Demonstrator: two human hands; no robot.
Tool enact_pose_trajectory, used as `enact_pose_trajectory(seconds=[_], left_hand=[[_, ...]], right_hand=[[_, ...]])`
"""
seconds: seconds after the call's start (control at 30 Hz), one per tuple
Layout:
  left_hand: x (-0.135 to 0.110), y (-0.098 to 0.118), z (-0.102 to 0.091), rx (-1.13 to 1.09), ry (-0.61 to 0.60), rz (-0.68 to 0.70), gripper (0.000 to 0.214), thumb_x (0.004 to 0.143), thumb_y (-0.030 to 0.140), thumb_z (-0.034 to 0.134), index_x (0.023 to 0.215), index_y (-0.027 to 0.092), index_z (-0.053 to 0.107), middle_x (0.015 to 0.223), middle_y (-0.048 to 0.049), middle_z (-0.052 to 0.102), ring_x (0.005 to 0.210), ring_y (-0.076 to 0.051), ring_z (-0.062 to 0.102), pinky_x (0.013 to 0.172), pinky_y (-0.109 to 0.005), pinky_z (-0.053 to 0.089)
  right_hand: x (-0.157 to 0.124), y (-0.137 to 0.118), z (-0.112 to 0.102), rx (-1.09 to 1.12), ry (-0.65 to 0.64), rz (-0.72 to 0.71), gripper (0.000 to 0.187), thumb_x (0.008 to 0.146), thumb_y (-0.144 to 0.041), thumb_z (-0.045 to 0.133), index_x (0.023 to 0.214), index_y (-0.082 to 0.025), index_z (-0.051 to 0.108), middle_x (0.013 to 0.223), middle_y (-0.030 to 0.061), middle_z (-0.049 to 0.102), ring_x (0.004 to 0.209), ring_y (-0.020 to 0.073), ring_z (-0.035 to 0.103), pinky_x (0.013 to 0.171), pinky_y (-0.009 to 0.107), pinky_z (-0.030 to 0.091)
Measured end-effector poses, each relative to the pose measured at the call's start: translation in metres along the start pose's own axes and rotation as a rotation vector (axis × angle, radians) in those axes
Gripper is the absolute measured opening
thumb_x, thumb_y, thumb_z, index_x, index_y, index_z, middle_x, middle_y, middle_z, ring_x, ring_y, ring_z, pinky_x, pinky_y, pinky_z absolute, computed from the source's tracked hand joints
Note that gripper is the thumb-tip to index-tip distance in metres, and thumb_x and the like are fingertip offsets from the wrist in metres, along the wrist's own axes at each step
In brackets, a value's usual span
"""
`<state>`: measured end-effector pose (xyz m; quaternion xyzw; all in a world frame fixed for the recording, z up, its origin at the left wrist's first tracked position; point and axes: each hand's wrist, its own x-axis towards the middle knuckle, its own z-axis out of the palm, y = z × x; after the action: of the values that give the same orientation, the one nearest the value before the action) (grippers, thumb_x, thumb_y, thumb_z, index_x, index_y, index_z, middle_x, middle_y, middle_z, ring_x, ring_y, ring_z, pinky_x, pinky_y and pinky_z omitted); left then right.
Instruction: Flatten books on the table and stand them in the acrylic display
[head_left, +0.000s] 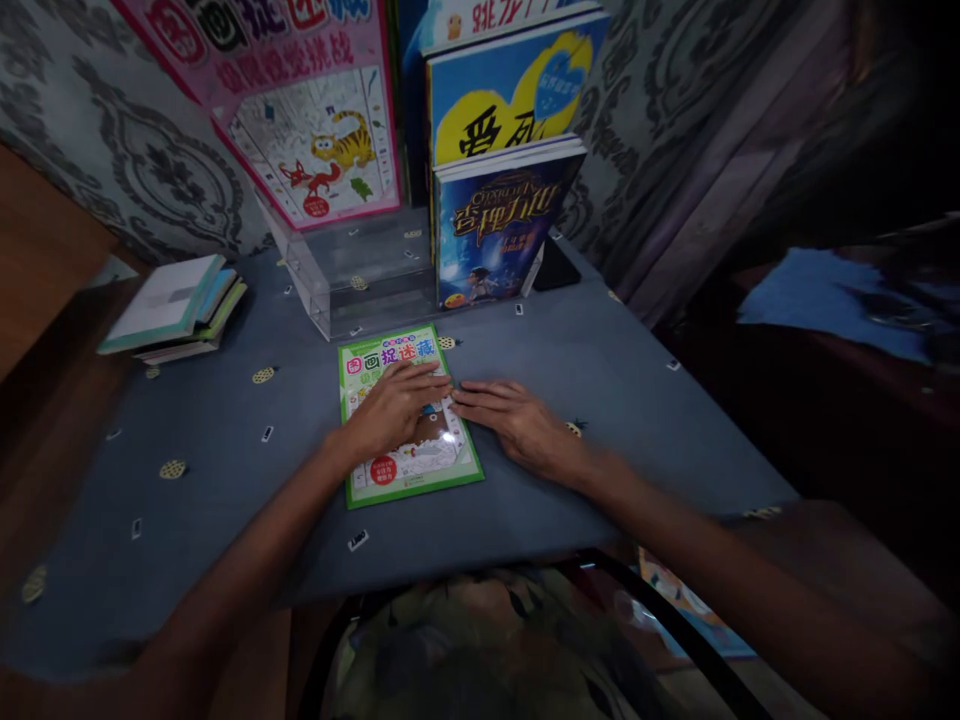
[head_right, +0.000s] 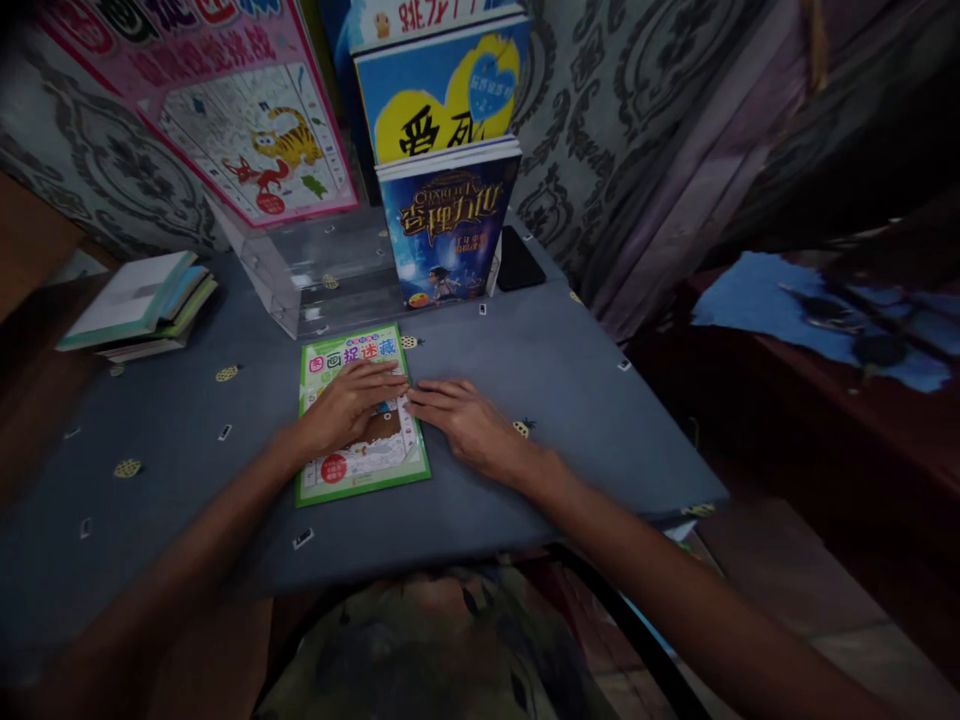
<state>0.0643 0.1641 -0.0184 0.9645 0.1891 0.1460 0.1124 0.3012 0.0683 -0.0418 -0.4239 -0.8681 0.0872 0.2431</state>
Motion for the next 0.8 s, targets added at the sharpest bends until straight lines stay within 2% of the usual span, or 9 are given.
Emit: enact_pose_trajectory(seconds=[0.17, 0.4, 0.57, 0.8], left_hand=[[-0.004, 0.005, 0.002, -0.045, 0.016, -0.001, 0.055, 0.086, 0.002, 0.048, 0.134, 0.026, 0.062, 0.137, -0.0055, 0.067, 0.137, -0.023, 0.053, 0.112, -0.054, 0.04], [-0.003, 0.004, -0.001, -0.07, 0.014, -0.007, 0.05, 0.087, 0.003, 0.048, 0.127, 0.026, 0.067, 0.136, -0.0047, 0.067, 0.136, -0.022, 0.054, 0.111, -0.053, 0.04], [-0.003, 0.004, 0.003, -0.071, 0.024, -0.01, 0.048, 0.086, 0.003, 0.049, 0.125, 0.025, 0.068, 0.136, -0.0049, 0.067, 0.135, -0.022, 0.055, 0.111, -0.052, 0.04], [-0.004, 0.004, 0.008, -0.035, 0.063, -0.011, 0.049, 0.083, 0.0, 0.049, 0.122, 0.022, 0.069, 0.131, -0.006, 0.07, 0.133, -0.021, 0.057, 0.11, -0.049, 0.041]], right_hand=[[0.0, -0.003, 0.0, -0.02, 0.011, 0.011, 0.058, 0.083, 0.003, 0.047, 0.133, -0.022, 0.065, 0.138, 0.0076, 0.066, 0.131, 0.0241, 0.058, 0.107, 0.05, 0.049], [-0.007, -0.009, 0.0, -0.027, 0.014, -0.012, 0.056, 0.084, 0.002, 0.047, 0.132, -0.022, 0.066, 0.135, 0.0082, 0.068, 0.13, 0.025, 0.059, 0.104, 0.049, 0.052], [-0.02, -0.022, -0.001, -0.022, 0.025, -0.032, 0.058, 0.082, 0.003, 0.045, 0.131, -0.019, 0.066, 0.134, 0.0095, 0.069, 0.132, 0.0257, 0.058, 0.105, 0.05, 0.052], [-0.04, -0.043, -0.001, -0.029, 0.069, -0.027, 0.051, 0.089, 0.001, 0.042, 0.127, -0.02, 0.068, 0.128, 0.0087, 0.072, 0.128, 0.0242, 0.061, 0.103, 0.048, 0.054]])
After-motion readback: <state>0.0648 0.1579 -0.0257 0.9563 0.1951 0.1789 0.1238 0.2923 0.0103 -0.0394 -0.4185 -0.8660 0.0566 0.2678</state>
